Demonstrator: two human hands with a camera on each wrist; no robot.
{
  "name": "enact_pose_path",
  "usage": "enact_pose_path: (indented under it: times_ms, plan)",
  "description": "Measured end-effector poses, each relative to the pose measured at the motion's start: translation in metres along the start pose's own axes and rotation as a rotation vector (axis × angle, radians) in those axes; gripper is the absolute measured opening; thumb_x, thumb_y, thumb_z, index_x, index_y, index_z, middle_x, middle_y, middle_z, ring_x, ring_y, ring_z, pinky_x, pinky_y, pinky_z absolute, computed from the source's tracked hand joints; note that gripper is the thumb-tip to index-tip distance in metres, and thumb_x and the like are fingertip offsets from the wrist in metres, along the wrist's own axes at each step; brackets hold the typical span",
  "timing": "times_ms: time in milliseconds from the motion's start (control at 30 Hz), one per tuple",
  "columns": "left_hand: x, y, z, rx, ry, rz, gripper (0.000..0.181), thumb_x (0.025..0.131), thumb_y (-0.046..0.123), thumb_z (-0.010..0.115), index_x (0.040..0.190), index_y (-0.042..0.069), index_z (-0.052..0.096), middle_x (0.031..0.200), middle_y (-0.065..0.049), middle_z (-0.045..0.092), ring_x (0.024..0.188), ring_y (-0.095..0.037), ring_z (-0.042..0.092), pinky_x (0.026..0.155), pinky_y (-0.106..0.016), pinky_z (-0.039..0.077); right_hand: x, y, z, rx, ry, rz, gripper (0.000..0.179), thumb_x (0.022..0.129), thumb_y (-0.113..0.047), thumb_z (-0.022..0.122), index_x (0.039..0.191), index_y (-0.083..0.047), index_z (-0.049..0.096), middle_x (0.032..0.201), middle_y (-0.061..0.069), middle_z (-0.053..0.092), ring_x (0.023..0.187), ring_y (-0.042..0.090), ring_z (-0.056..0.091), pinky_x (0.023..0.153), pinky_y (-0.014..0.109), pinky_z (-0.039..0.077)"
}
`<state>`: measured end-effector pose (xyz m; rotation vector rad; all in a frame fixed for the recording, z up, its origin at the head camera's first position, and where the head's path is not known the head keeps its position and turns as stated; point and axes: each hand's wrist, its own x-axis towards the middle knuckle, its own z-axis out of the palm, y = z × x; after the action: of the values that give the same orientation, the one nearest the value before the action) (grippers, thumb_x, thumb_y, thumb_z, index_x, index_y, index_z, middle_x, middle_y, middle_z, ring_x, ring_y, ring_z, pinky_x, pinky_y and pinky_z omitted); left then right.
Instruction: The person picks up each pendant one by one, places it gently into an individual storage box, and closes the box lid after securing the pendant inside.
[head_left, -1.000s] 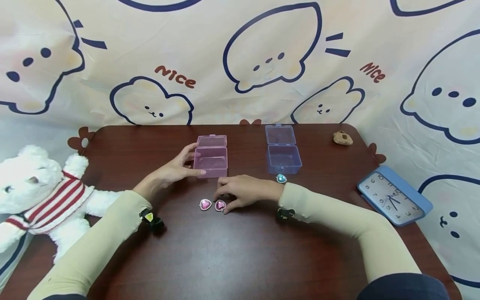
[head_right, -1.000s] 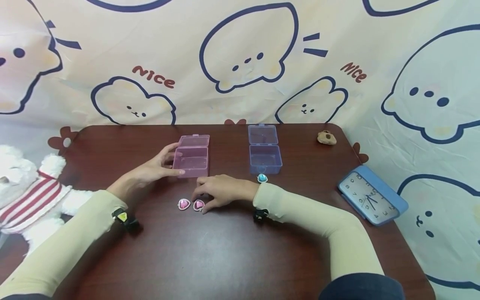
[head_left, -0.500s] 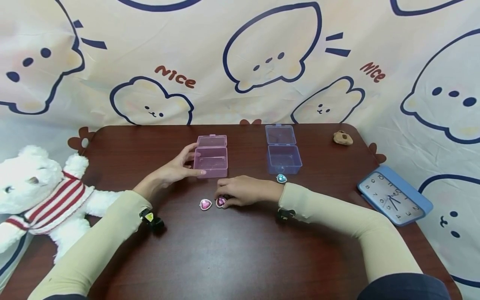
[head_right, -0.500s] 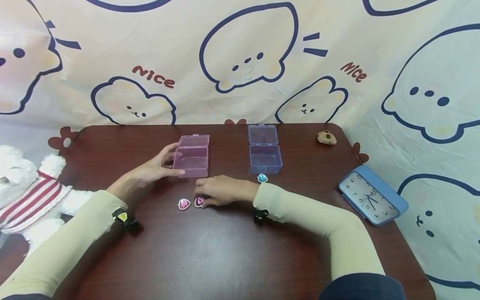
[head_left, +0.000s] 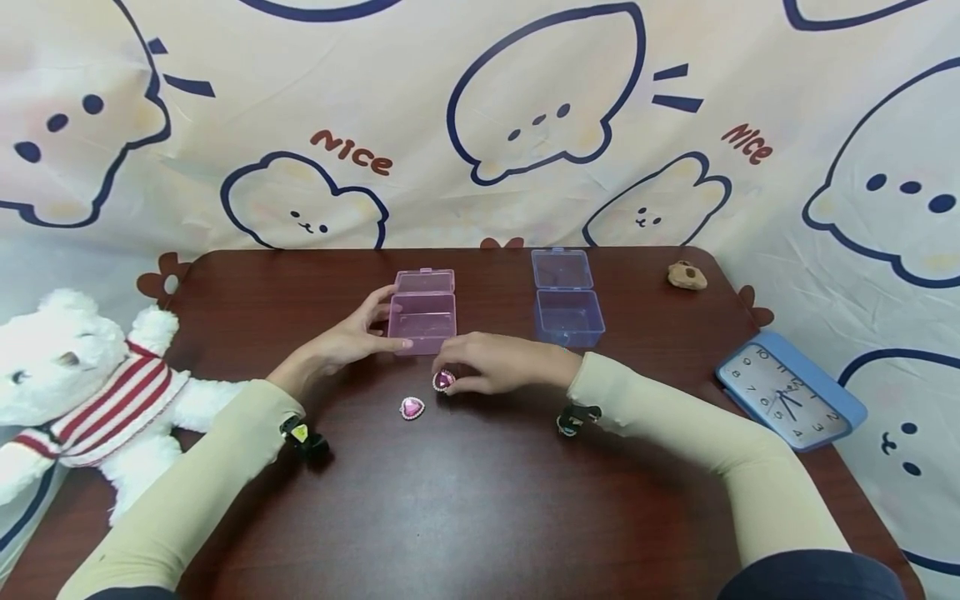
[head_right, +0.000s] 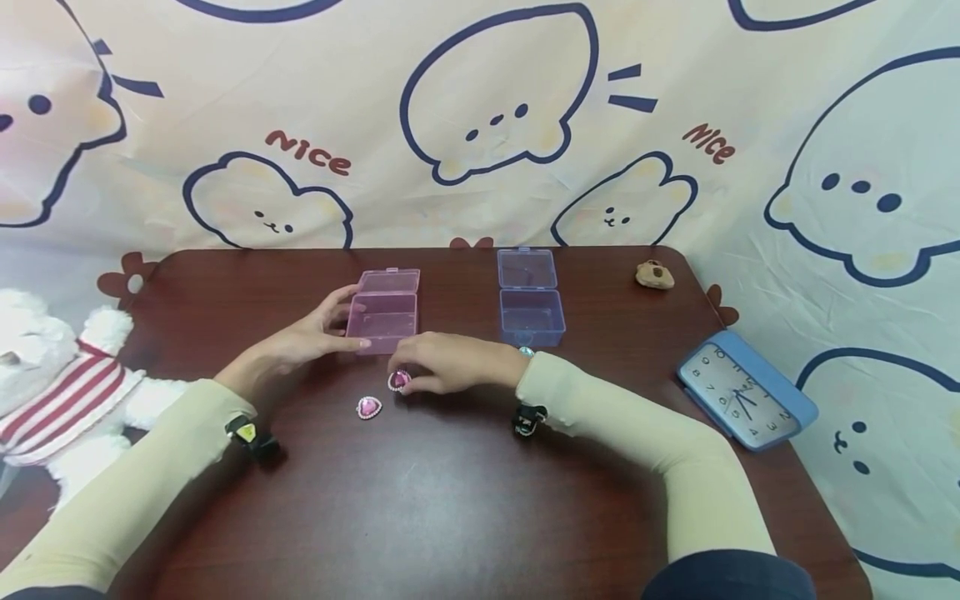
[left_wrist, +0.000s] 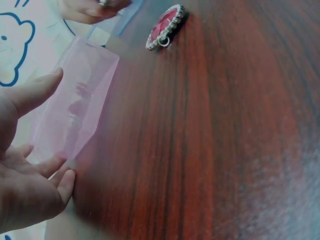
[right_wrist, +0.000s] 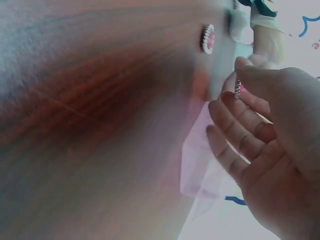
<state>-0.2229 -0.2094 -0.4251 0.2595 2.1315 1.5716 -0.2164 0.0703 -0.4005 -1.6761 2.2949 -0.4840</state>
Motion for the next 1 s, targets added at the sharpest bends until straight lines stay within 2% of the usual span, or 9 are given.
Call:
enact_pose_path:
  times_ms: [333,467,633,800,1000]
  plan:
    - [0.001,-0.002,0.001,0.006,0.003,0.001,0.103,0.093,0.019,0.077,0.165,0.026,0.004,0.167,-0.021,0.022,0.151,-0.043,0.029,0.123,-0.063,0.025,-0.002,0.008,-0.013,0.102,0.109,-0.022,0.029,0.098,-0.025,0.071,0.121,-0.007,0.071,0.109,0.001,0.070,0.096,0.012,0.066,0.087,0.020,0.056]
    - [0.001,-0.002,0.000,0.010,0.006,0.015,0.103,0.093,0.019,0.077,0.165,0.025,0.003,0.167,-0.021,0.023,0.150,-0.043,0.029,0.122,-0.063,0.026,-0.003,0.011,-0.018,0.168,0.167,-0.029,0.028,0.096,-0.023,0.072,0.119,-0.008,0.071,0.108,0.001,0.069,0.096,0.013,0.068,0.086,0.026,0.060]
    - [-0.001,-0.005,0.002,0.006,0.004,0.009,0.103,0.093,0.021,0.077,0.165,0.026,0.004,0.167,-0.020,0.023,0.150,-0.043,0.029,0.122,-0.064,0.027,-0.002,0.013,-0.022,0.236,0.231,0.006,0.028,0.094,-0.021,0.074,0.119,-0.010,0.071,0.108,0.000,0.068,0.095,0.019,0.068,0.086,0.034,0.062]
    - [-0.004,-0.011,0.005,0.016,-0.003,0.001,0.105,0.092,0.024,0.078,0.165,0.026,0.003,0.167,-0.019,0.022,0.151,-0.041,0.026,0.123,-0.063,0.026,-0.002,0.015,-0.022,0.275,0.278,0.036,0.031,0.093,-0.020,0.076,0.121,-0.007,0.071,0.111,0.003,0.071,0.095,0.014,0.068,0.086,0.027,0.061]
    - [0.000,-0.003,0.000,0.024,-0.010,0.012,0.105,0.092,0.023,0.078,0.165,0.026,0.003,0.167,-0.019,0.023,0.151,-0.042,0.027,0.123,-0.064,0.024,0.001,0.023,-0.033,0.292,0.354,0.063,0.032,0.093,-0.018,0.076,0.122,-0.006,0.072,0.114,0.005,0.071,0.095,0.012,0.067,0.086,0.024,0.060]
